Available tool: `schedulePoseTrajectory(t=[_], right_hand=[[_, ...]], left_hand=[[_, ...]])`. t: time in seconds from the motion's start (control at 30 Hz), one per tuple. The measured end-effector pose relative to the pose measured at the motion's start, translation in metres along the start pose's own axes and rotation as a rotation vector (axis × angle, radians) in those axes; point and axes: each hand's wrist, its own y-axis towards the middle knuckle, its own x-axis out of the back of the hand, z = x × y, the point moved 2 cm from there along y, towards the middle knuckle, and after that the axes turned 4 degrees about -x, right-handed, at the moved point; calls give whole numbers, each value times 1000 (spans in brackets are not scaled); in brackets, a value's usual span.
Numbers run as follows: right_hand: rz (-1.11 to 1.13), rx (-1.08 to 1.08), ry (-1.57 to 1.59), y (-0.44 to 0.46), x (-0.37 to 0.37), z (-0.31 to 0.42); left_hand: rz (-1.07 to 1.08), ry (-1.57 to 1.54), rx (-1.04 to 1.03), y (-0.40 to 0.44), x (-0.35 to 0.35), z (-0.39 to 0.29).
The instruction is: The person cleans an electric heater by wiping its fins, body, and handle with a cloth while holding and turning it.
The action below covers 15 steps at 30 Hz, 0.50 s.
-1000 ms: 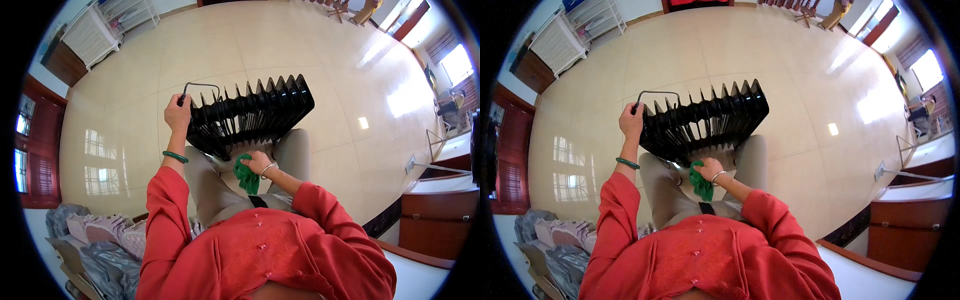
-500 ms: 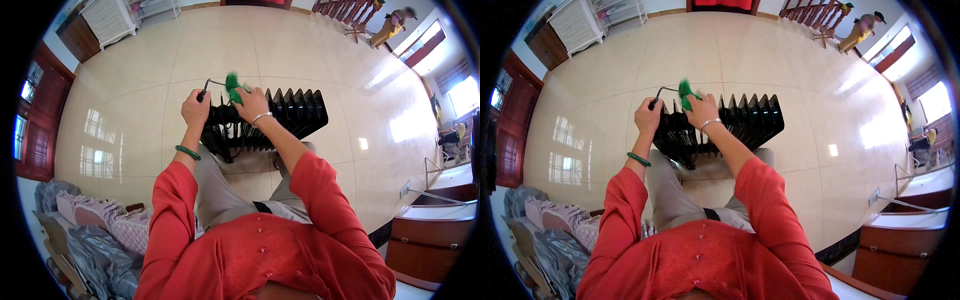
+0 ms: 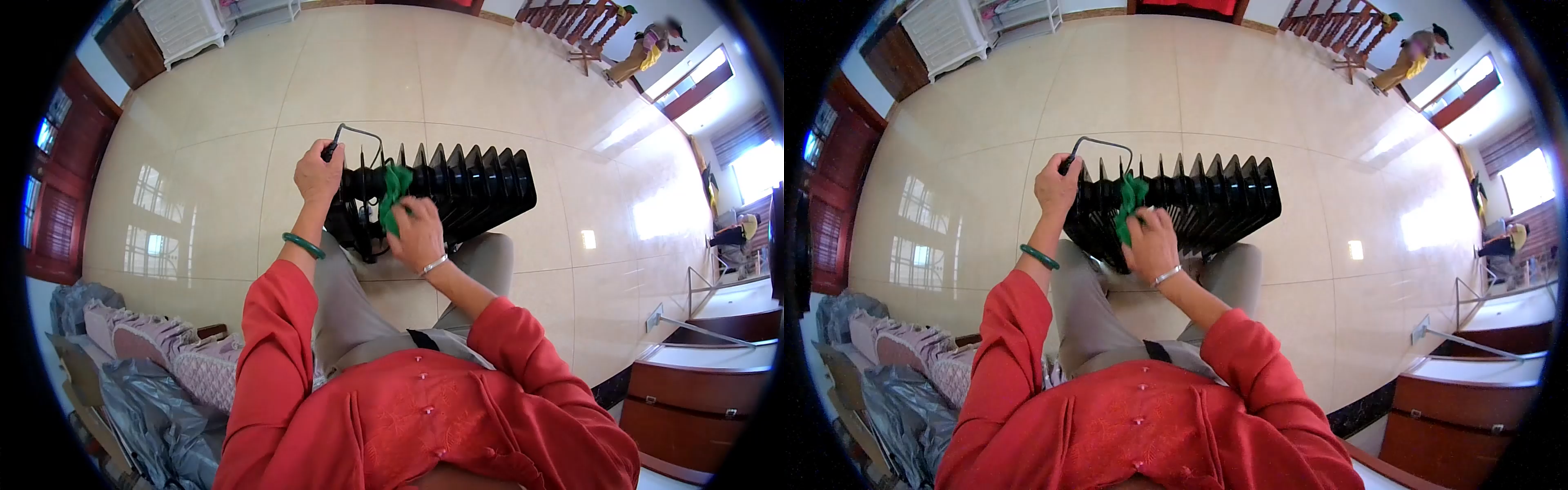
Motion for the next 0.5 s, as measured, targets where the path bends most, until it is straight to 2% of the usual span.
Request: schedulePoseTrajectory(t=[0.03, 0.07, 0.13, 0.17, 0.23, 0.3, 0.37, 0.4, 0.43, 0.47, 0.5], right_hand=[[87, 9, -31, -13, -8, -5], [83, 8, -35, -27, -15, -9], [249, -102, -25, -53, -34, -18], [247, -97, -25, -57, -42, -24], [444, -472, 294, -66, -53, -34], [399, -497, 391, -57, -52, -42], [399, -661, 856, -30, -29, -34], [349, -621, 969, -10, -2, -19], [205, -604, 1132, 7, 15, -7], [-13, -462, 861, 22, 30, -1], [-153, -353, 765, 36, 51, 9]], left_hand=[[-3, -8, -3, 1, -1, 1], [-5, -15, -6, 1, -3, 1], [14, 0, 6, 0, -1, 0], [27, 16, 22, 1, 0, -1], [29, -8, 30, 0, 0, -2], [31, -34, 31, 1, 1, -1], [-20, -7, -17, 0, 0, -1], [-21, -48, -27, 0, 0, 2], [-18, -112, -60, 1, -2, 1], [21, -167, -67, 5, -6, 4], [-5, -333, -124, 8, -22, 19]])
